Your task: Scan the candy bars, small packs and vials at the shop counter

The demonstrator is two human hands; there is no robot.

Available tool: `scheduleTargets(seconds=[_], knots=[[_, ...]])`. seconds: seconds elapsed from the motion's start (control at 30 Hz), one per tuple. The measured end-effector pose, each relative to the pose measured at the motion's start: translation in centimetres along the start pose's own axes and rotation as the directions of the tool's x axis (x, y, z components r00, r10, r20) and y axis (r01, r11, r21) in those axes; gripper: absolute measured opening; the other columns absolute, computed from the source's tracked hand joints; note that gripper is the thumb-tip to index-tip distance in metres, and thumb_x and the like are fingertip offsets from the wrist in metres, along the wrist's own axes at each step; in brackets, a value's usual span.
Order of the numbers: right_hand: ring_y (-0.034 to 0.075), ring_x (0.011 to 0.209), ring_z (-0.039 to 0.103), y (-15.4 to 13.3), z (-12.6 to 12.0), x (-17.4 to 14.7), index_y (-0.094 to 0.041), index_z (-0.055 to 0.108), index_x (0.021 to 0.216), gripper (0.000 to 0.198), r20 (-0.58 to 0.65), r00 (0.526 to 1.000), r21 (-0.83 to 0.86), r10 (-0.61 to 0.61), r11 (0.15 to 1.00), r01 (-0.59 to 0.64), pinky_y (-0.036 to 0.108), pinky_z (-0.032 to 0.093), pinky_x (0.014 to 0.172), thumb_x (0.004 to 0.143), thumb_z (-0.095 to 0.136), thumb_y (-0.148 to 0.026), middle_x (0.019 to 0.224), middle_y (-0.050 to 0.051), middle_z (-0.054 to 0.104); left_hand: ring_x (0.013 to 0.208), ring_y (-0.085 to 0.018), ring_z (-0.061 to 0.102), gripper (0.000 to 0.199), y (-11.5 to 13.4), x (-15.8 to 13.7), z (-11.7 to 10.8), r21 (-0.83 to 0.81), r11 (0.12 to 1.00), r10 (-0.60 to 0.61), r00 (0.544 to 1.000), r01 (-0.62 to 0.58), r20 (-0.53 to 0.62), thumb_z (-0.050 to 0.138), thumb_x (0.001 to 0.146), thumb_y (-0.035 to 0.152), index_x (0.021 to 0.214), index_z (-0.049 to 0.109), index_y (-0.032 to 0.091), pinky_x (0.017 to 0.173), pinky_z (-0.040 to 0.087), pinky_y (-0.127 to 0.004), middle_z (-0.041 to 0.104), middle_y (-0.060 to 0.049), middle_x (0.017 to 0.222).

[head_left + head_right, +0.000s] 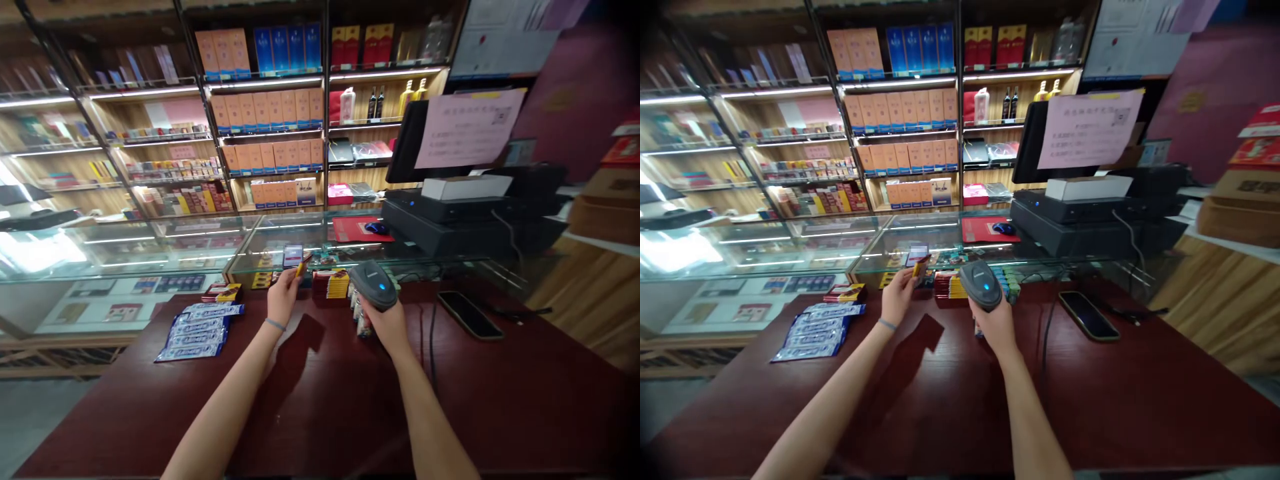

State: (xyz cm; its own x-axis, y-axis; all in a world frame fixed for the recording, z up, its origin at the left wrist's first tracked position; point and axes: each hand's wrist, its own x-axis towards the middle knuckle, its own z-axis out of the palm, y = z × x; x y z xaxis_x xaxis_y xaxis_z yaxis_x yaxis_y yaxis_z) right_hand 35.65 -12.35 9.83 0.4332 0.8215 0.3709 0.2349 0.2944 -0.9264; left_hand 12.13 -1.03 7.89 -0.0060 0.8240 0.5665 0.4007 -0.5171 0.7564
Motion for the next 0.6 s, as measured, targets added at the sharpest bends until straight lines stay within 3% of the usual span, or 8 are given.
scheduleTargets(seconds=[0.07,0.13,0.23,0.3,0.37,0.47,0.53,0.6], knots=[[0.017,0.043,0.056,0.0,-0.8,0.3,-0.022,0.067,0.091,0.033,0.001,1.0,0.031,0.027,0.999,-0.027,0.03,0.048,0.046,0.079,0.077,-0.05,0.058,-0.001,0.065,0.097,-0.022,0.076,0.027,1.2,1.0,1.3,0.228,0.963,0.12,0.987,-0.142,0.106,0.056,0.101,0.025,0.125,0.067,0.027,0.087,0.057,-0.031,0.079,-0.006,0.11],[0.017,0.043,0.055,0.0,-1.6,0.6,-0.022,0.065,0.086,0.03,-0.012,0.999,0.051,0.048,0.998,-0.047,0.03,0.048,0.046,0.079,0.077,-0.049,0.055,-0.001,0.063,0.097,-0.022,0.076,0.031,2.0,1.7,2.7,0.376,0.875,0.222,0.943,-0.305,0.249,0.053,0.102,0.021,0.13,0.065,0.026,0.085,0.057,-0.03,0.079,-0.007,0.109],[0.016,0.04,0.054,0.0,-2.3,0.9,-0.023,0.06,0.076,0.029,-0.042,0.997,0.076,0.06,0.995,-0.057,0.029,0.046,0.044,0.079,0.077,-0.047,0.053,-0.002,0.061,0.115,-0.022,0.07,0.035,2.4,2.1,5.0,0.412,0.737,0.353,0.826,-0.535,0.44,0.054,0.101,0.015,0.133,0.063,0.024,0.097,0.055,-0.031,0.075,-0.01,0.124],[0.015,0.041,0.054,-0.1,-2.5,0.9,-0.023,0.058,0.072,0.03,-0.051,0.998,0.081,0.045,0.996,-0.041,0.029,0.047,0.045,0.081,0.076,-0.046,0.052,-0.001,0.061,0.12,-0.022,0.067,0.035,2.2,2.1,6.4,0.402,0.7,0.371,0.781,-0.591,0.502,0.057,0.098,0.013,0.131,0.064,0.024,0.103,0.053,-0.034,0.072,-0.011,0.129],[0.015,0.042,0.055,-0.3,-2.7,1.0,-0.024,0.056,0.071,0.03,-0.051,0.998,0.08,0.032,0.996,-0.028,0.03,0.049,0.046,0.082,0.074,-0.046,0.052,-0.001,0.061,0.118,-0.023,0.067,0.035,1.8,1.8,7.5,0.352,0.759,0.342,0.796,-0.548,0.5,0.06,0.095,0.01,0.126,0.067,0.025,0.106,0.051,-0.036,0.073,-0.01,0.126],[0.016,0.041,0.054,-0.6,-2.7,1.0,-0.025,0.056,0.07,0.031,-0.066,0.997,0.087,0.039,0.996,-0.033,0.03,0.049,0.045,0.082,0.073,-0.047,0.051,-0.001,0.06,0.112,-0.026,0.067,0.032,1.3,1.5,8.8,0.106,0.941,0.26,0.886,-0.322,0.385,0.066,0.089,0.007,0.112,0.074,0.027,0.106,0.048,-0.037,0.076,-0.01,0.114],[0.016,0.042,0.053,-0.6,-2.7,1.0,-0.026,0.055,0.07,0.032,-0.071,0.996,0.099,0.056,0.994,-0.049,0.031,0.048,0.044,0.082,0.073,-0.049,0.051,-0.001,0.059,0.108,-0.027,0.067,0.029,1.1,1.5,9.4,-0.081,0.98,0.199,0.93,-0.182,0.309,0.072,0.085,0.011,0.107,0.077,0.029,0.106,0.047,-0.038,0.076,-0.01,0.105],[0.017,0.042,0.053,-0.6,-2.7,1.0,-0.026,0.055,0.069,0.033,-0.069,0.995,0.103,0.07,0.993,-0.062,0.032,0.048,0.043,0.082,0.073,-0.051,0.051,0.0,0.059,0.105,-0.028,0.067,0.025,0.9,1.5,9.8,-0.161,0.973,0.203,0.94,-0.163,0.273,0.074,0.086,0.018,0.107,0.077,0.03,0.106,0.047,-0.038,0.076,-0.01,0.1]])
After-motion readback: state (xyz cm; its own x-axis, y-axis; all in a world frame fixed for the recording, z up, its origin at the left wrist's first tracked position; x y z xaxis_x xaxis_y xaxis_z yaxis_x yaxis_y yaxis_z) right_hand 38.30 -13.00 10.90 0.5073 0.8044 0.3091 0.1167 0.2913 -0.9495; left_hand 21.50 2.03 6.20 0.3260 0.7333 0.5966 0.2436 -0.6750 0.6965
